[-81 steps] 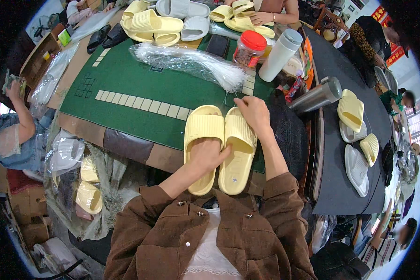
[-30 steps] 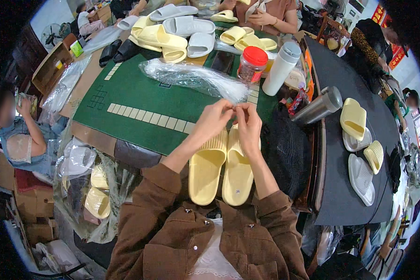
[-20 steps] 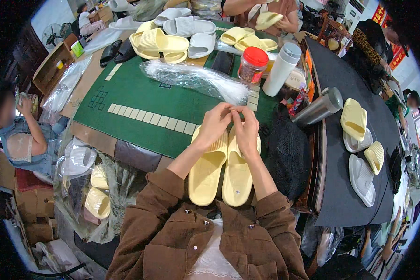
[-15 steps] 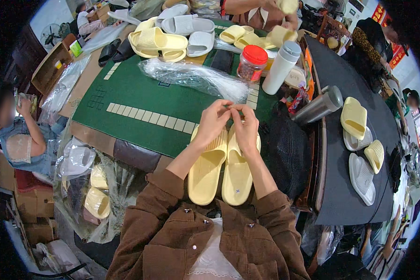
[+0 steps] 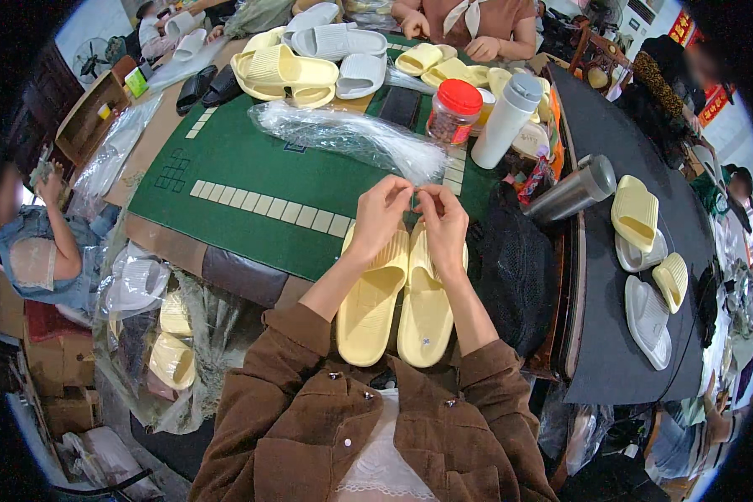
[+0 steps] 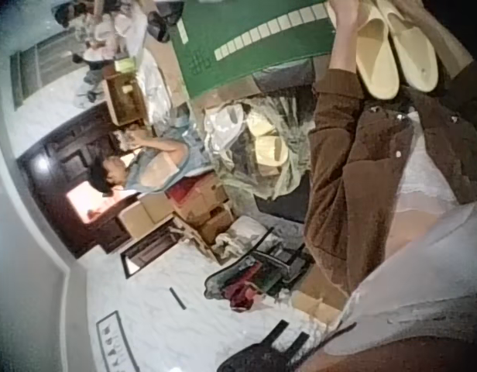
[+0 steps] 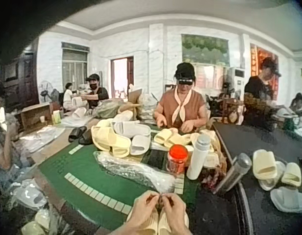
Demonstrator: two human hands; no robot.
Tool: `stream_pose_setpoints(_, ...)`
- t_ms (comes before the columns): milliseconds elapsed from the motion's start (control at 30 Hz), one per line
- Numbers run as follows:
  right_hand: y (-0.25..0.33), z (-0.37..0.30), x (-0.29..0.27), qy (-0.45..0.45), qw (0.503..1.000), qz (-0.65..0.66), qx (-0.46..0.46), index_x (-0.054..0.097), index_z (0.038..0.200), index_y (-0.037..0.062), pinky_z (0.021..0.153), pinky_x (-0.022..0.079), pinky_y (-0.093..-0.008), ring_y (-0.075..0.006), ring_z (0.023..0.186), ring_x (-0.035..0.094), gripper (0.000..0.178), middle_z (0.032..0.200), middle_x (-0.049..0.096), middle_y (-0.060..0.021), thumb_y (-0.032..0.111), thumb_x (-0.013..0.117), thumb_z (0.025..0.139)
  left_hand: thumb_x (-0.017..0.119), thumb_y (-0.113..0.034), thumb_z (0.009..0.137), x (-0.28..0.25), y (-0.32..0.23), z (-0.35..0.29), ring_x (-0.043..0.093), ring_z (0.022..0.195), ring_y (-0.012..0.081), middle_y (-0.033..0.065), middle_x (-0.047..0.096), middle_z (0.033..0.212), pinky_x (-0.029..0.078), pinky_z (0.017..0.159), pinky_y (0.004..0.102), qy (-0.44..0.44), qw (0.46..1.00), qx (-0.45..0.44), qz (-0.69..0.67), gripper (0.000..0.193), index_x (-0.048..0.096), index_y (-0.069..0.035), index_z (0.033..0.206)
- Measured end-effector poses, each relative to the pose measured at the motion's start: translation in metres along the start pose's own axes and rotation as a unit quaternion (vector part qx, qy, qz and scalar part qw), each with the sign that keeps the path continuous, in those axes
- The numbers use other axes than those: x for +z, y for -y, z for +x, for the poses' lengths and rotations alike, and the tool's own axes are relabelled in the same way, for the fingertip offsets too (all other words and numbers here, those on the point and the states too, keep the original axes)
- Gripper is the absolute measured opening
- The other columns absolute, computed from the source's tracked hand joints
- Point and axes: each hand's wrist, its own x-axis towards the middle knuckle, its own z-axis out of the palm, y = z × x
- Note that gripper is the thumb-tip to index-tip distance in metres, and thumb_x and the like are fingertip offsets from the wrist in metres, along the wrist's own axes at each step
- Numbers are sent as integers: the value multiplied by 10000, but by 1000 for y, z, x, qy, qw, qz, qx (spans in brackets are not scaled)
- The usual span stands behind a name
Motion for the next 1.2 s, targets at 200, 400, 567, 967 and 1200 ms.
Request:
stream_pose_setpoints(200, -13, 2, 0, -9, 998, -39, -54, 680, 1048, 1, 665, 501, -277, -144, 742, 628, 173, 897, 660, -83, 8, 632, 882, 584, -85, 949, -1, -3, 0, 525, 636, 41, -6, 598, 722, 414, 543, 220, 8, 1000, -18, 0, 96, 639, -29, 1005)
stream_pose_setpoints(400, -6, 1, 0, 5, 999, -29, -23, 666, 1036, -3, 700, 511, -289, -149, 770, 632, 158, 901, 666, -87, 13, 639, 880, 586, -75, 944, -2, -7, 0, 527, 634, 44, -10, 595, 711, 414, 551, 217, 7, 1000, -26, 10, 89, 638, -31, 1002)
stream_pose_setpoints(567, -12, 2, 1, 0, 1000, 1, -2, 634, 984, -23, 691, 518, -283, -137, 784, 640, 114, 895, 661, -91, 8, 649, 876, 591, -66, 939, 0, 2, 0, 540, 648, 47, -11, 604, 720, 429, 572, 221, 32, 999, -11, 12, 87, 636, -26, 1001)
stream_pose_setpoints(967, -10, 1, 3, 1, 1000, -3, -23, 573, 1033, -24, 659, 537, -280, -166, 810, 677, 185, 978, 630, -108, -56, 630, 860, 597, -75, 939, -1, -1, -1, 550, 656, 53, -7, 611, 728, 441, 583, 231, 62, 998, -24, 16, 123, 644, -9, 1031)
stream_pose_setpoints(1200, -8, 0, 5, 6, 999, -32, -40, 578, 1039, -20, 680, 540, -300, -183, 813, 686, 190, 920, 661, -112, -33, 638, 859, 600, -99, 947, -1, -4, -2, 525, 656, 47, -13, 591, 726, 423, 582, 226, 39, 999, -33, -4, 100, 623, -8, 980)
